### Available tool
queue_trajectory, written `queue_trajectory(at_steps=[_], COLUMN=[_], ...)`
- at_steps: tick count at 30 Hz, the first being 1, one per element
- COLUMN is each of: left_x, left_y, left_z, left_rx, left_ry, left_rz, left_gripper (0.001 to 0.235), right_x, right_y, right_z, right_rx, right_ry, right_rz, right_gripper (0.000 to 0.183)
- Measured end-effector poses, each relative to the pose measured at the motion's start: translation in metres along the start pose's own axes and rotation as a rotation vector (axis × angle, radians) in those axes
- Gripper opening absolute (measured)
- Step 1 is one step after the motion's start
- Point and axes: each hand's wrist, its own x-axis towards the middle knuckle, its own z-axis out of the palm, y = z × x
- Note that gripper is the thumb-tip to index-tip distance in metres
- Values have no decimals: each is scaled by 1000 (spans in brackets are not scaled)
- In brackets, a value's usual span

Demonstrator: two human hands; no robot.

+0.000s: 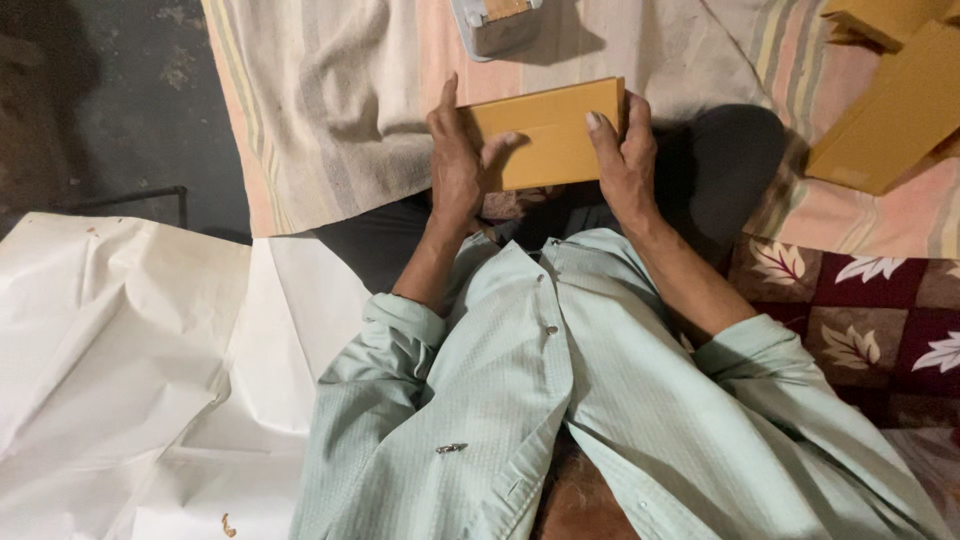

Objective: The person sits on the floor and repeatedly folds the flaps of small cardboard boxes, then uses a tape dispenser to apply adhesive tape to seal them. The person handles several boxes one at a time, pressing the tape to secure the seams.

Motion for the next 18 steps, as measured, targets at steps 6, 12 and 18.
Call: queue_trajectory(at_steps=[6, 12, 18], left_x=[-18, -5, 28], left_y=[-4, -5, 0], left_z=[9, -6, -40], left_rx=[658, 419, -211], left_ry=[-234, -148, -814], left_rz=[364, 542, 19], left_gripper=[150, 83, 81], right_x=[10, 18, 33], right_y=[-7, 42, 54], right_z=[-11, -36, -53], right_rx=[-101, 79, 2], right_ry=[53, -77, -267], right_rz=[116, 193, 51], right_gripper=[44, 60, 73])
